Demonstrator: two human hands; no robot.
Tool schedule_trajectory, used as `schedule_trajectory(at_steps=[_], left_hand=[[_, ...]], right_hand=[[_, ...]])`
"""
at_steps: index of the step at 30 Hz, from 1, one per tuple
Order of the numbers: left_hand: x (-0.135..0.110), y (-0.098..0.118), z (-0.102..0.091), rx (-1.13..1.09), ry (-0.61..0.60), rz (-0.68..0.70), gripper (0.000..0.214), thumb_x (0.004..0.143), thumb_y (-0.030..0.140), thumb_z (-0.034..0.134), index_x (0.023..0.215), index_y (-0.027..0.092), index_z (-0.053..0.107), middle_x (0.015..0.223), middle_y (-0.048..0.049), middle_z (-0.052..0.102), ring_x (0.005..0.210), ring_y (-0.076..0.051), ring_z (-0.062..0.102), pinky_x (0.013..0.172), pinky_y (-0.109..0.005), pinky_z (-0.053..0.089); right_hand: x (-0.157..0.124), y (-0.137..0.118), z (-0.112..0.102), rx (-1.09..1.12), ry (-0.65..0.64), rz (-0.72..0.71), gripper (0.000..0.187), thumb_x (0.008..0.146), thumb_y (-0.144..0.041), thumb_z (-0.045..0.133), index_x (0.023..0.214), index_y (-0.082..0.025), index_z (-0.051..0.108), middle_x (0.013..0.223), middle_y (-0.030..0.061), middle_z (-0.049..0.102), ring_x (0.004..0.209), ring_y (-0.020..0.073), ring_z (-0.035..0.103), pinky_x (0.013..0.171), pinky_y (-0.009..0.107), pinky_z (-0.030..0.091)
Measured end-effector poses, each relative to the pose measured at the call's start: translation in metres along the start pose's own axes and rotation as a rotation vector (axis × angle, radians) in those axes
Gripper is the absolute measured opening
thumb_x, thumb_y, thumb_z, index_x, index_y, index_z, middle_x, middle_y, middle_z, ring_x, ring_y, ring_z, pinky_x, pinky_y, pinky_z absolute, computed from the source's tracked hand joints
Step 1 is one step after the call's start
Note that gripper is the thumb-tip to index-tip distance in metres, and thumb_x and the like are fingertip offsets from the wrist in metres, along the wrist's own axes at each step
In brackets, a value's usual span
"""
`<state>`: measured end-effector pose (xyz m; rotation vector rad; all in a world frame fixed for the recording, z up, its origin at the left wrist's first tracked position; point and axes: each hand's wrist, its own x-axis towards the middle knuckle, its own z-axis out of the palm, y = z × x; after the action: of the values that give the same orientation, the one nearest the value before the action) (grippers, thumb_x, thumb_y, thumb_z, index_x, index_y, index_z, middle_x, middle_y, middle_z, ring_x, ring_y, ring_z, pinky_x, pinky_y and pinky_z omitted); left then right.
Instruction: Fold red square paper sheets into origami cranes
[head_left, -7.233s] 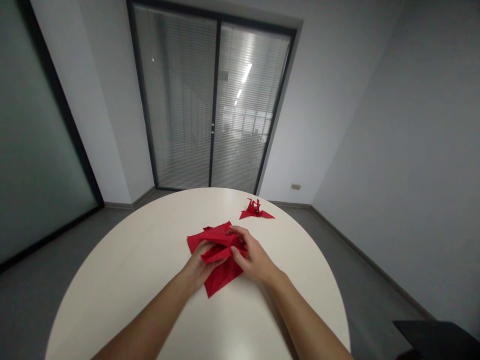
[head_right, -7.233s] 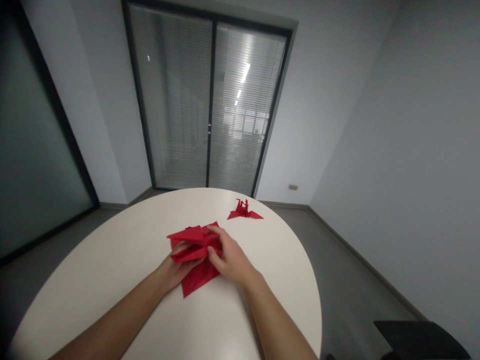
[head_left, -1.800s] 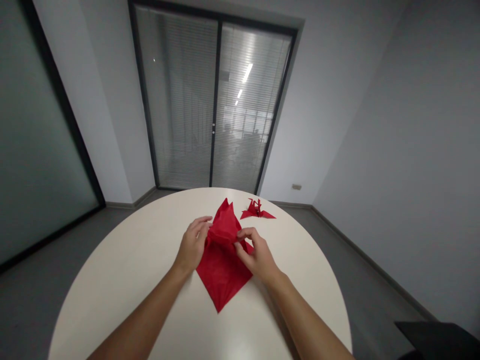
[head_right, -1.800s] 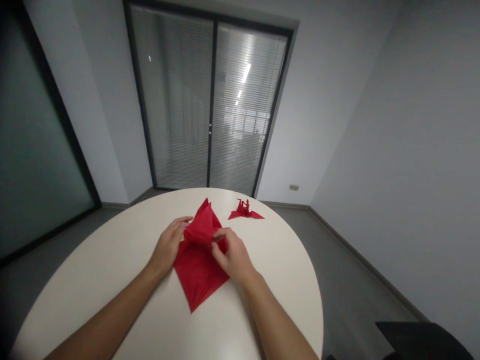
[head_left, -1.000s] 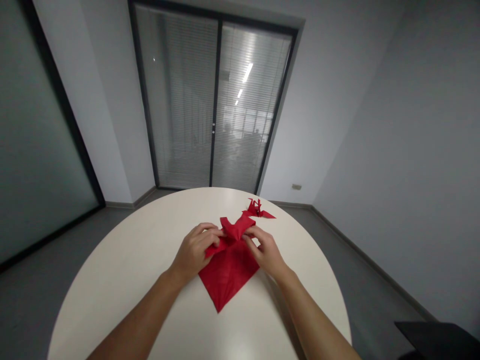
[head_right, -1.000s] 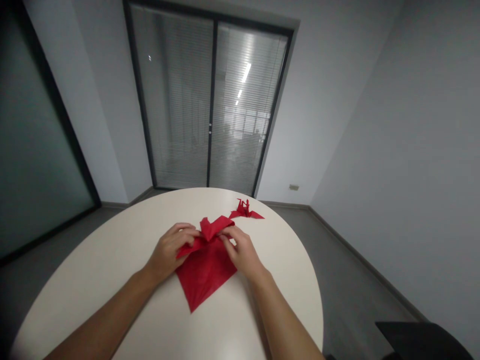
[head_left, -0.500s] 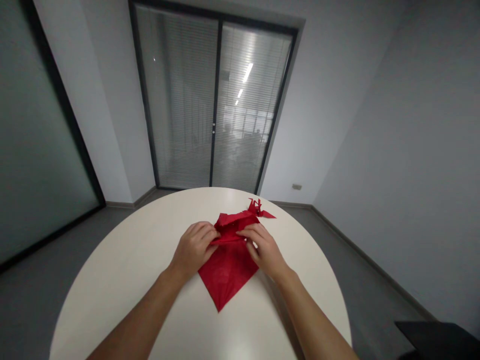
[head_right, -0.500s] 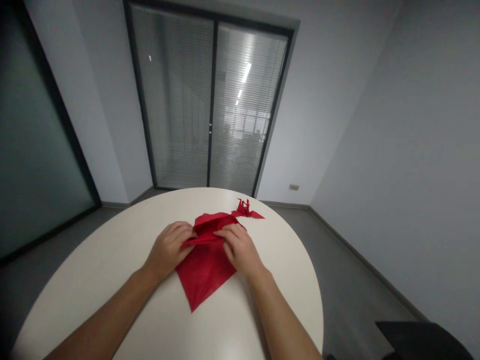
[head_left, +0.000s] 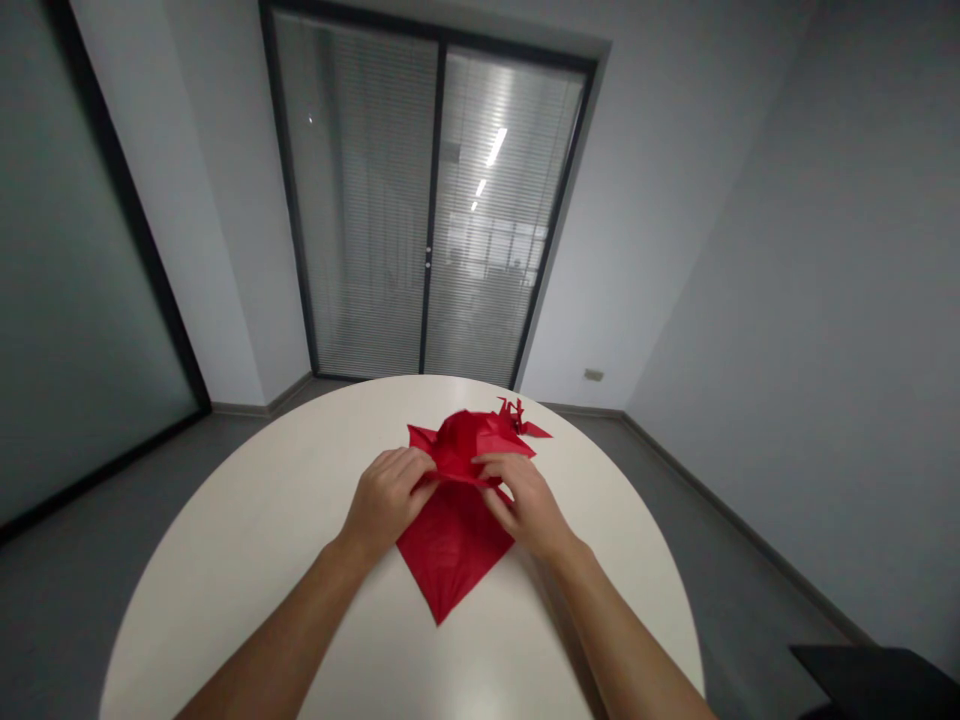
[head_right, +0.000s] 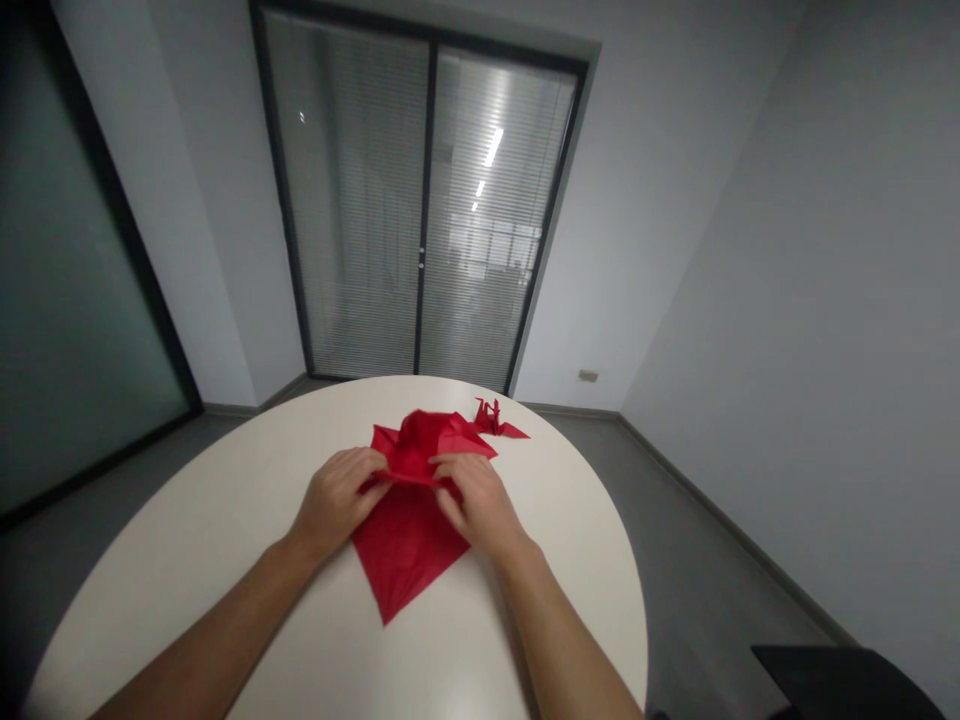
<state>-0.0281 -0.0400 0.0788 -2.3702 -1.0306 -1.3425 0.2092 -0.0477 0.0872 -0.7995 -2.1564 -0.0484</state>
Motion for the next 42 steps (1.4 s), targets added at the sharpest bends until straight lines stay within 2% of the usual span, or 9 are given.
schedule_trajectory(at_steps=[5,11,16,22,26,30,34,38,42], left_hand=[[-0.001,-0.002,0.002,-0.157,-0.011,0.04,0.013,0.093,0.016,0.053,0.087,0.021,0.063,0.094,-0.0049,0.074,0.087,-0.02,0.069,0.08,-0.034,0.054],[-0.002,-0.001,0.004,-0.249,-0.175,0.057,0.015,0.094,0.02,0.057,0.106,0.024,0.066,0.101,-0.0035,0.075,0.089,-0.019,0.071,0.079,-0.032,0.055],[-0.001,0.001,-0.002,-0.233,-0.261,-0.038,0.035,0.081,0.033,0.074,0.116,0.028,0.067,0.105,-0.0056,0.072,0.1,-0.026,0.065,0.089,-0.042,0.052],[-0.003,-0.007,-0.002,-0.262,-0.32,-0.052,0.031,0.083,0.024,0.069,0.114,0.028,0.07,0.111,-0.0056,0.074,0.108,-0.028,0.063,0.1,-0.049,0.045],[-0.005,-0.013,0.003,-0.429,-0.252,-0.265,0.021,0.088,0.028,0.064,0.106,0.027,0.073,0.113,-0.0058,0.074,0.106,-0.026,0.067,0.098,-0.045,0.049],[-0.004,-0.011,0.005,-0.735,-0.054,-0.574,0.024,0.087,0.04,0.066,0.096,0.02,0.074,0.099,-0.0083,0.076,0.09,-0.026,0.071,0.084,-0.039,0.057],[0.002,-0.001,0.003,-0.966,0.076,-0.685,0.037,0.083,0.047,0.07,0.101,0.015,0.069,0.099,-0.0111,0.076,0.091,-0.027,0.072,0.082,-0.038,0.057],[0.005,0.008,0.005,-1.16,0.014,-0.746,0.046,0.083,0.051,0.069,0.112,0.016,0.064,0.101,-0.0107,0.075,0.087,-0.025,0.072,0.076,-0.036,0.058],[0.002,0.005,0.018,-1.054,0.127,-0.814,0.04,0.088,0.053,0.062,0.107,0.017,0.062,0.095,-0.0072,0.074,0.079,-0.021,0.07,0.07,-0.031,0.056]], right_hand=[[0.0,0.008,0.003,-0.021,0.028,0.026,0.027,0.087,-0.007,0.052,0.107,-0.024,0.058,0.107,0.0087,0.073,0.098,0.0238,0.068,0.086,0.042,0.053],[0.006,0.009,0.003,0.002,-0.012,-0.1,0.026,0.09,-0.01,0.052,0.11,-0.024,0.06,0.103,0.0081,0.073,0.1,0.0238,0.067,0.088,0.042,0.053],[0.0,0.01,-0.001,-0.009,0.126,-0.083,0.023,0.092,-0.013,0.05,0.108,-0.025,0.061,0.097,0.0076,0.074,0.09,0.0232,0.069,0.082,0.042,0.056],[-0.007,0.017,-0.003,0.019,0.184,0.037,0.017,0.092,-0.016,0.053,0.103,-0.024,0.063,0.09,0.0054,0.074,0.078,0.0206,0.07,0.067,0.033,0.058],[-0.011,0.026,-0.005,0.027,0.308,0.175,0.008,0.093,-0.024,0.058,0.098,-0.024,0.065,0.084,0.0034,0.072,0.068,0.0188,0.067,0.063,0.03,0.054],[-0.009,0.028,-0.002,0.147,0.475,0.353,0.014,0.095,-0.034,0.058,0.091,-0.022,0.065,0.078,0.0021,0.069,0.064,0.0182,0.061,0.061,0.03,0.05],[0.0,0.02,0.002,0.317,0.587,0.472,0.023,0.096,-0.042,0.055,0.091,-0.021,0.064,0.084,0.0036,0.068,0.073,0.0195,0.06,0.066,0.03,0.05],[0.007,0.011,0.006,0.496,0.542,0.547,0.029,0.096,-0.046,0.054,0.092,-0.02,0.064,0.09,0.0046,0.069,0.079,0.0196,0.061,0.069,0.029,0.051],[0.009,0.014,0.01,0.656,0.464,0.601,0.032,0.093,-0.05,0.058,0.093,-0.018,0.064,0.091,0.0048,0.071,0.076,0.0189,0.062,0.068,0.028,0.051]])
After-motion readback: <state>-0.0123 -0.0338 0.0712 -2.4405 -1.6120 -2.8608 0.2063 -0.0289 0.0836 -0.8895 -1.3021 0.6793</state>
